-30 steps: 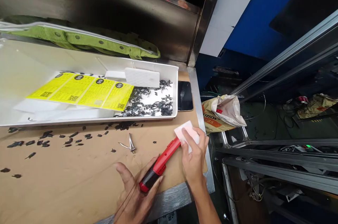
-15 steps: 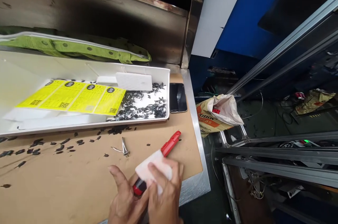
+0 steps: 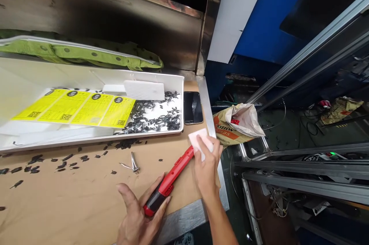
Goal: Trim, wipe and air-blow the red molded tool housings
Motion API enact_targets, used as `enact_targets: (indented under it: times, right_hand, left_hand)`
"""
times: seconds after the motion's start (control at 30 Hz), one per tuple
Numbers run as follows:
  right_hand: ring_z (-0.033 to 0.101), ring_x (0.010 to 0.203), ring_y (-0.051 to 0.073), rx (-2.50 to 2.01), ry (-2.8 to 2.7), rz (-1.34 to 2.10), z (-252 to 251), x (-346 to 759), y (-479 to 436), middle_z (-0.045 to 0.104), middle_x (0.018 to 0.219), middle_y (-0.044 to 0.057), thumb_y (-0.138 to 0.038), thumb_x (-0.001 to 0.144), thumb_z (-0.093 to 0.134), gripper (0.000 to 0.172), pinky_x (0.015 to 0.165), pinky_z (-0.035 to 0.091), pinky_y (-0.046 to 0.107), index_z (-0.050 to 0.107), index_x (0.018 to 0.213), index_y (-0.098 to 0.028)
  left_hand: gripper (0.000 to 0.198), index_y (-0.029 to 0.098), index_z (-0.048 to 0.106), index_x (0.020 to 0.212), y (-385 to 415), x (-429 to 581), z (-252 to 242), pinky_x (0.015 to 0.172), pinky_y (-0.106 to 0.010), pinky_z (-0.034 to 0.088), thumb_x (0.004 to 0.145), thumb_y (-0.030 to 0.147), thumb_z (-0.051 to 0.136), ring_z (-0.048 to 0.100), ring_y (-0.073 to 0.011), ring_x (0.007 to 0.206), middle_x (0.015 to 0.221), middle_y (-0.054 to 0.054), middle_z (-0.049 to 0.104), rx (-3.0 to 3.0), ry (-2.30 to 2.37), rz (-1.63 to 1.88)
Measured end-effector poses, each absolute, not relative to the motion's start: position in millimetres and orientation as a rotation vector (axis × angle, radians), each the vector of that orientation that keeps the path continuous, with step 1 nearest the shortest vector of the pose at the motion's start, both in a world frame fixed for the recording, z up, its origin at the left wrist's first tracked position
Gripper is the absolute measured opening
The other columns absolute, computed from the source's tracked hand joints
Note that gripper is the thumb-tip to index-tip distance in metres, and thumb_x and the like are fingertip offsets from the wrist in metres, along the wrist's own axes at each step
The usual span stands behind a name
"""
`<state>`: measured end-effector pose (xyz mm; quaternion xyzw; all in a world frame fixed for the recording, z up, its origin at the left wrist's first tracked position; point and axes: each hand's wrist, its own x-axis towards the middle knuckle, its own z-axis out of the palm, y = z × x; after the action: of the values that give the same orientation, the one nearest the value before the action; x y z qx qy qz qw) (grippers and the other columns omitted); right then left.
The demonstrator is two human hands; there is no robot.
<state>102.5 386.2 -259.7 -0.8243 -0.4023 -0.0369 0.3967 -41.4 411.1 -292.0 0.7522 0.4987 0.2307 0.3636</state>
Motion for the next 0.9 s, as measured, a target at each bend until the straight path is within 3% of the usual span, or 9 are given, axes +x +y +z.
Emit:
enact_targets:
  times: [0.13, 0.3, 0.47, 0.63, 0.7, 0.8, 0.9]
  right_hand:
    - [0.063, 0.103, 0.025, -1.971, -1.161, 0.089, -259, 87, 378, 0.060, 0.120, 0.009, -0.026, 0.099, 0.042, 0.039, 0.082, 0.059, 0.039, 0.065, 0.130, -0.034]
    - [0.058, 0.112, 0.030, -2.090, -1.190, -0.052, -252, 108, 383, 0.060, 0.122, 0.014, -0.020, 0.098, 0.045, 0.037, 0.097, 0.050, 0.054, 0.070, 0.125, -0.022]
    - [0.063, 0.091, 0.025, -2.003, -1.386, 0.049, -248, 98, 368, 0.063, 0.121, 0.008, -0.017, 0.094, 0.046, 0.045, 0.077, 0.057, 0.043, 0.066, 0.129, -0.035]
    - [0.058, 0.105, 0.026, -2.168, -1.466, -0.022, -237, 111, 358, 0.059, 0.130, 0.009, -0.013, 0.093, 0.046, 0.044, 0.091, 0.054, 0.045, 0.067, 0.129, -0.028]
    - [0.059, 0.098, 0.022, -2.101, -1.596, 0.063, -234, 112, 353, 0.059, 0.130, 0.008, -0.008, 0.090, 0.047, 0.052, 0.084, 0.057, 0.039, 0.062, 0.134, -0.032]
    - [0.058, 0.092, 0.020, -2.064, -1.680, 0.154, -232, 114, 351, 0.060, 0.130, 0.006, -0.007, 0.089, 0.049, 0.054, 0.080, 0.057, 0.034, 0.061, 0.134, -0.033]
    - [0.055, 0.108, 0.025, -2.172, -1.535, 0.073, -230, 116, 355, 0.059, 0.133, 0.007, -0.012, 0.092, 0.049, 0.046, 0.094, 0.053, 0.044, 0.064, 0.131, -0.031]
  left_hand:
    - [0.090, 0.021, -0.030, 0.151, 410, -42, -285, 0.066, -0.043, 0.061, 0.099, 0.035, 0.042, 0.078, -0.0291, 0.082, 0.120, -0.011, 0.075, 1.941, 1.369, 0.467]
    - [0.097, 0.021, -0.029, 0.152, 409, -44, -299, 0.081, -0.044, 0.061, 0.096, 0.036, 0.049, 0.072, -0.0282, 0.108, 0.128, -0.013, 0.071, 1.943, 1.255, 0.611]
    - [0.091, 0.023, -0.033, 0.150, 408, -45, -304, 0.066, -0.039, 0.063, 0.099, 0.030, 0.043, 0.077, -0.0269, 0.089, 0.124, -0.011, 0.073, 1.971, 1.266, 0.578]
    - [0.096, 0.027, -0.033, 0.149, 410, -45, -301, 0.062, -0.038, 0.063, 0.098, 0.027, 0.048, 0.074, -0.0278, 0.100, 0.130, -0.015, 0.068, 2.134, 1.202, 0.675]
    - [0.094, 0.024, -0.034, 0.149, 411, -46, -301, 0.058, -0.033, 0.062, 0.098, 0.022, 0.045, 0.074, -0.0262, 0.101, 0.131, -0.018, 0.066, 2.148, 1.162, 0.678]
    - [0.093, 0.025, -0.037, 0.147, 410, -45, -300, 0.069, -0.031, 0.063, 0.099, 0.018, 0.042, 0.071, -0.0216, 0.108, 0.134, -0.017, 0.065, 2.127, 1.116, 0.666]
    - [0.097, 0.026, -0.038, 0.146, 407, -44, -299, 0.082, -0.034, 0.062, 0.099, 0.020, 0.046, 0.065, -0.0215, 0.119, 0.137, -0.015, 0.064, 2.090, 1.180, 0.645]
